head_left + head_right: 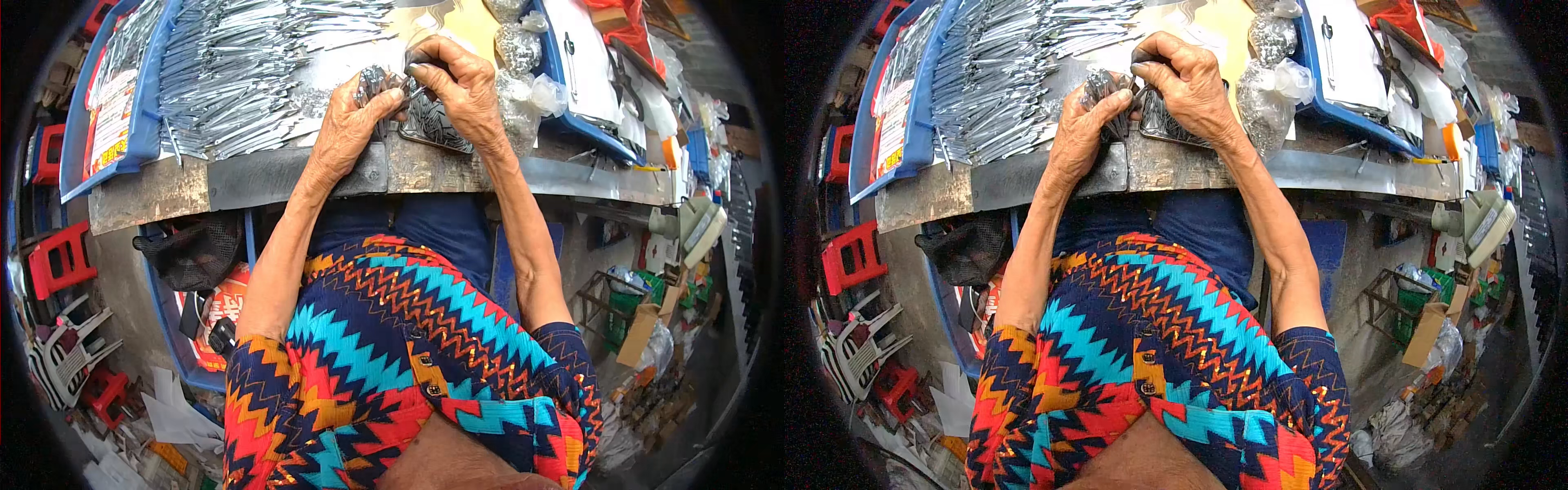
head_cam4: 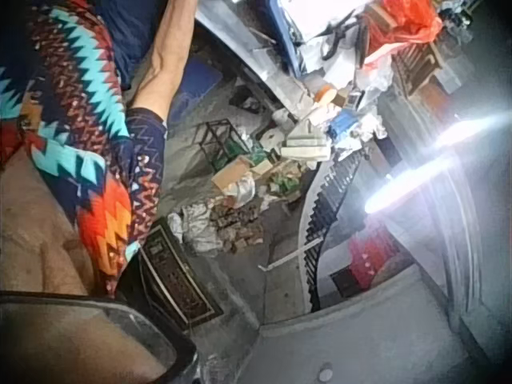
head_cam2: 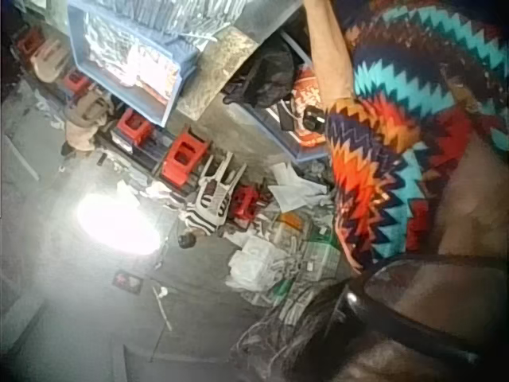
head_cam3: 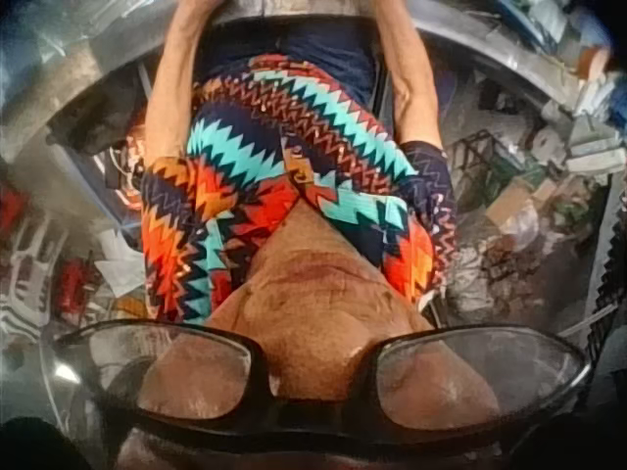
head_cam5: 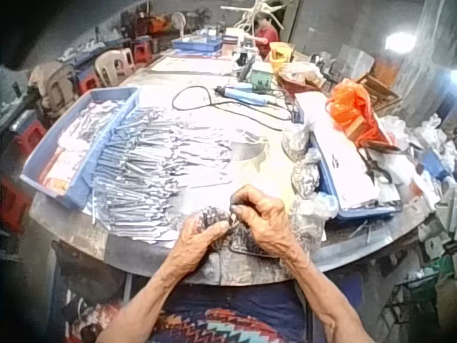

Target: The person assembles metal components by hand, gathering metal strips and inserting fasteners into them from a metal tin on the workbench.

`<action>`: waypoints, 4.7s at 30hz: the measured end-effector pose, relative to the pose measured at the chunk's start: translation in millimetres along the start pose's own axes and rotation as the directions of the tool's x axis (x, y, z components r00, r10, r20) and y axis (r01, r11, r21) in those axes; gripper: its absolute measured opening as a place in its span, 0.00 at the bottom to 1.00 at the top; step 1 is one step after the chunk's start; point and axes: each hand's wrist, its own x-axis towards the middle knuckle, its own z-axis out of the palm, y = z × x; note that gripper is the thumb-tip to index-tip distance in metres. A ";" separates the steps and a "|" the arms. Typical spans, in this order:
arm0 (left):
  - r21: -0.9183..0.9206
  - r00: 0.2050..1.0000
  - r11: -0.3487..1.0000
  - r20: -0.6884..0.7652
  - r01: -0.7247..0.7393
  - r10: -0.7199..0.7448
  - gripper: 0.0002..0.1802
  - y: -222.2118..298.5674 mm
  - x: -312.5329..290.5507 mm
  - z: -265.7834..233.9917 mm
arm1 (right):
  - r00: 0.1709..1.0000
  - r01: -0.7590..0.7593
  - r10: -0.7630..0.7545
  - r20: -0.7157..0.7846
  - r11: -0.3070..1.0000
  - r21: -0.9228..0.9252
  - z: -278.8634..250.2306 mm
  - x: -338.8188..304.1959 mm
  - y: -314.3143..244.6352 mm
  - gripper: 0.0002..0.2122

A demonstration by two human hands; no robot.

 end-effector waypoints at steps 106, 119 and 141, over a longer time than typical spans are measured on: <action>0.184 0.999 0.981 0.012 -0.054 0.053 0.12 2.5 -3.7 -2.3 | 0.994 -0.053 0.027 0.107 0.968 0.246 2.4 21.1 -5.3 0.07; 0.217 0.998 0.975 0.042 -0.057 0.050 0.11 5.6 -3.9 -2.1 | 0.972 -0.013 0.003 0.235 0.999 0.039 0.4 25.1 -13.5 0.05; 0.029 1.000 0.999 0.021 0.016 -0.017 0.14 1.4 -2.2 -0.8 | 0.906 0.203 -0.034 0.421 0.909 -0.364 -17.9 26.5 -27.1 0.08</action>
